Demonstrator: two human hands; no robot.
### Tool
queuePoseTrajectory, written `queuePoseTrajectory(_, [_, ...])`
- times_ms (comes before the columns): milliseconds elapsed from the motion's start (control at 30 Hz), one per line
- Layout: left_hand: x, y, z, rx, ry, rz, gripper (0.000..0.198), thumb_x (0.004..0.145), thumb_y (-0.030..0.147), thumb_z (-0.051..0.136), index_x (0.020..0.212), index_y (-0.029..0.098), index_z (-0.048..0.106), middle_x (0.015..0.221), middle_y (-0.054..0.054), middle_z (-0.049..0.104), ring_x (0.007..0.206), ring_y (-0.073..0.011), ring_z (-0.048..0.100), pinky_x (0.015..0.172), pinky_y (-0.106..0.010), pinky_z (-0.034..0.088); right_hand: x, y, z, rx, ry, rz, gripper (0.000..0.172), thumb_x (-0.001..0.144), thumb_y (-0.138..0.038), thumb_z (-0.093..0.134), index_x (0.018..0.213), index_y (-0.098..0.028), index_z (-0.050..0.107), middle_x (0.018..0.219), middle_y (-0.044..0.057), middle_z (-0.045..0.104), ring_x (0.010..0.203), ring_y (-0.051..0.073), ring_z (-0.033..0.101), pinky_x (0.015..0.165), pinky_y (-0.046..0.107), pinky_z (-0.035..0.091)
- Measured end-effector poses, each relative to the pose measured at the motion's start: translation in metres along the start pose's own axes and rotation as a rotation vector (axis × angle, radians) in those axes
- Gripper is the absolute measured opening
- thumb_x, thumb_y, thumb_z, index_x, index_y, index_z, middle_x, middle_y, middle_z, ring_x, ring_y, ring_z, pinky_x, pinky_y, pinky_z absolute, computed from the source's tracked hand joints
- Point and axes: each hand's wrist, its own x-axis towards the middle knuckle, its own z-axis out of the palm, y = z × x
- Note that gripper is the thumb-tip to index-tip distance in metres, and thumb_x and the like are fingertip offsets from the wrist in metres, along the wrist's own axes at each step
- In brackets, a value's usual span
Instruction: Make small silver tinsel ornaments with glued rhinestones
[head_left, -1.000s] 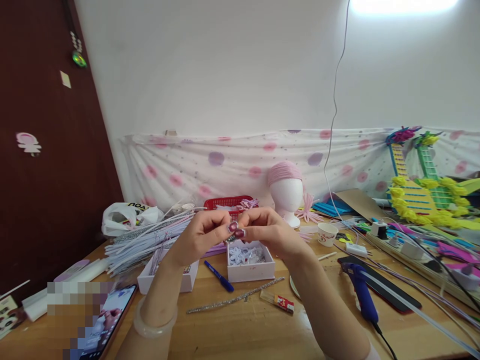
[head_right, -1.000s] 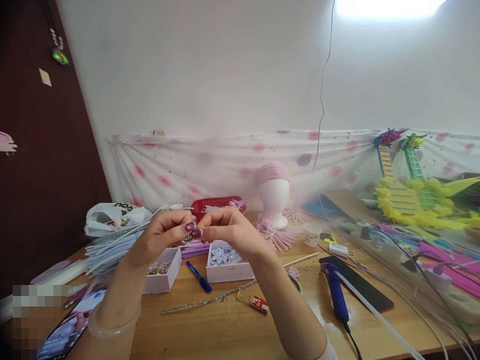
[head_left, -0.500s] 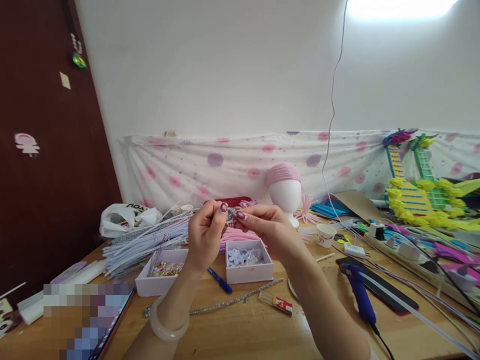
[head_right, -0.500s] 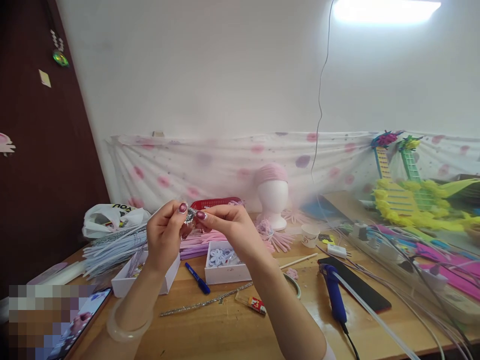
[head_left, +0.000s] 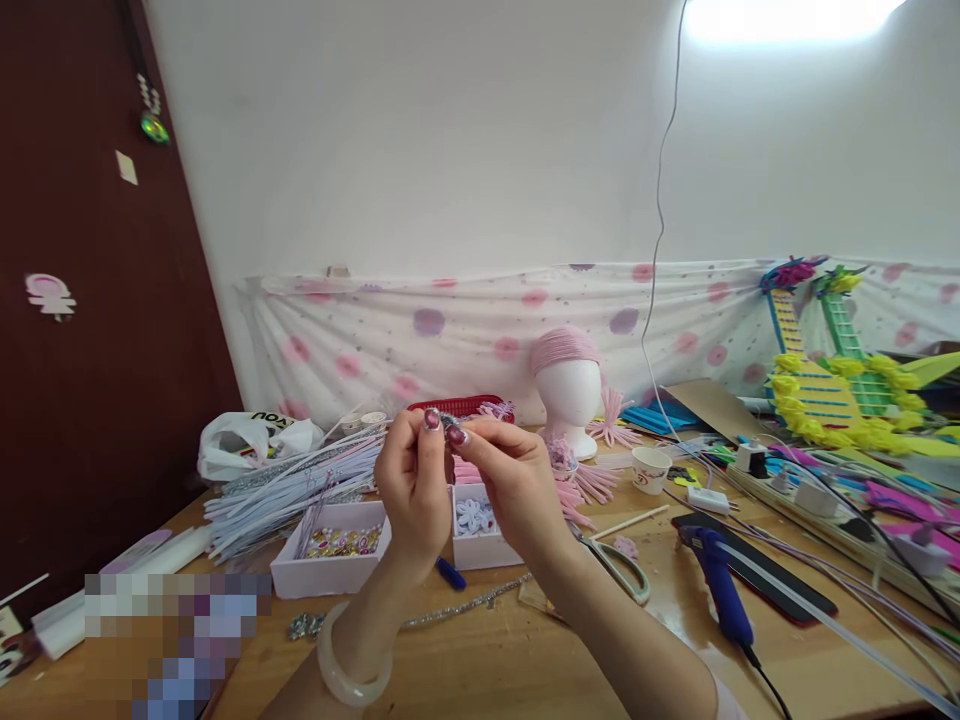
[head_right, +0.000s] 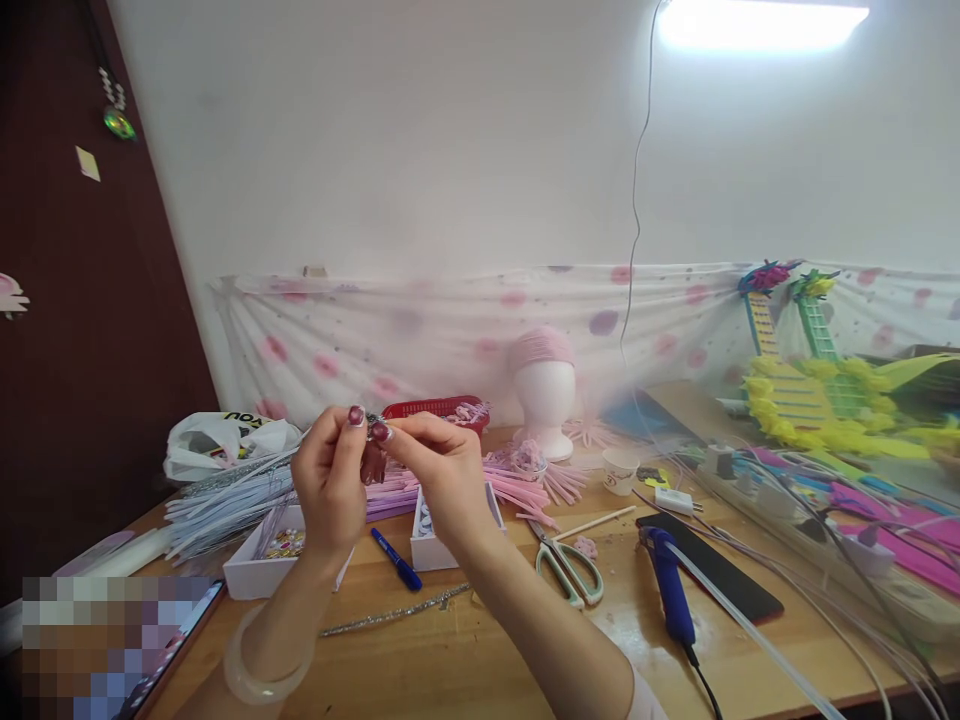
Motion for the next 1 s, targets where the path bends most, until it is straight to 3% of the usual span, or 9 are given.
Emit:
queuePoseTrajectory(100, [0.017,0.004,-0.015,0.068,-0.253,-0.035,0.038,0.098,0.034,0.051,0.064,0.021,0.041,0.055,0.006,0.036,0.049,-0.0103,0.033,0.048,-0.026,0.028,0.010,-0.008,-0.016,-0.083,-0.055,0.049,0.004,0.070,-0.025,0.085,0.071,-0.023,0.081,0.071,0.000,0.073,0.073,0.015,0.061,0.073,0.029,0.048])
queuePoseTrajectory(233, [0.035,0.010,-0.034,0.127,-0.649,-0.047,0.034,0.095,0.031,0.051,0.063,0.020,0.047,0.055,0.005,0.041,0.051,-0.0104,0.036,0.050,-0.026,0.028,0.018,-0.023,-0.038,-0.195,-0.207,0.143,0.003,0.070,-0.023,0.084,0.069,-0.022,0.082,0.069,0.001,0.074,0.070,0.013,0.061,0.069,0.026,0.046])
queuePoseTrajectory(333, [0.039,0.011,-0.039,0.125,-0.838,-0.091,0.034,0.094,0.030,0.052,0.062,0.020,0.045,0.056,0.004,0.043,0.053,-0.0106,0.038,0.051,-0.026,0.029,0.020,-0.031,-0.047,-0.236,-0.305,0.241,0.004,0.067,-0.023,0.085,0.068,-0.021,0.082,0.065,0.000,0.073,0.062,0.012,0.058,0.063,0.026,0.044])
queuePoseTrajectory(400, [0.037,0.010,-0.038,0.091,-0.895,-0.126,0.034,0.093,0.029,0.050,0.061,0.020,0.044,0.055,0.004,0.044,0.052,-0.0108,0.039,0.051,-0.026,0.029,0.021,-0.035,-0.050,-0.251,-0.351,0.318,0.006,0.064,-0.024,0.085,0.066,-0.020,0.081,0.062,0.000,0.072,0.060,0.012,0.057,0.060,0.027,0.042])
queuePoseTrajectory(500, [0.033,0.004,-0.031,0.041,-0.802,-0.146,0.035,0.093,0.027,0.048,0.060,0.020,0.041,0.054,0.004,0.039,0.050,-0.0103,0.036,0.049,-0.026,0.028,0.022,-0.036,-0.050,-0.266,-0.330,0.329,0.009,0.064,-0.027,0.086,0.063,-0.020,0.080,0.059,0.000,0.069,0.058,0.012,0.055,0.059,0.027,0.041])
queuePoseTrajectory(667, [0.022,-0.004,-0.015,0.027,-0.431,-0.103,0.034,0.095,0.028,0.048,0.063,0.021,0.039,0.053,0.006,0.033,0.048,-0.0103,0.032,0.046,-0.025,0.029,0.021,-0.025,-0.037,-0.199,-0.136,0.196,0.016,0.068,-0.036,0.087,0.070,-0.021,0.082,0.064,0.001,0.070,0.064,0.012,0.055,0.063,0.026,0.041])
queuePoseTrajectory(800, [0.008,-0.005,-0.002,0.118,-0.141,-0.014,0.032,0.096,0.028,0.048,0.065,0.021,0.042,0.056,0.006,0.036,0.050,-0.0111,0.035,0.048,-0.025,0.030,0.014,-0.014,-0.019,-0.130,-0.012,0.129,0.015,0.068,-0.032,0.087,0.076,-0.020,0.082,0.065,0.000,0.068,0.065,0.011,0.053,0.064,0.026,0.041])
queuePoseTrajectory(900, [-0.001,-0.005,0.003,0.161,-0.028,0.038,0.032,0.097,0.027,0.048,0.066,0.021,0.043,0.056,0.005,0.039,0.051,-0.0115,0.036,0.047,-0.025,0.031,0.007,-0.007,-0.005,-0.034,0.044,0.102,0.015,0.070,-0.033,0.084,0.075,-0.019,0.082,0.062,-0.001,0.064,0.061,0.010,0.050,0.061,0.026,0.041])
queuePoseTrajectory(1000, [-0.005,-0.004,0.006,0.126,0.007,0.023,0.032,0.098,0.028,0.048,0.067,0.022,0.044,0.057,0.005,0.040,0.050,-0.0115,0.037,0.046,-0.024,0.033,0.002,-0.003,0.002,0.019,0.083,0.078,0.016,0.073,-0.035,0.082,0.075,-0.019,0.081,0.057,-0.003,0.059,0.056,0.009,0.047,0.057,0.025,0.039])
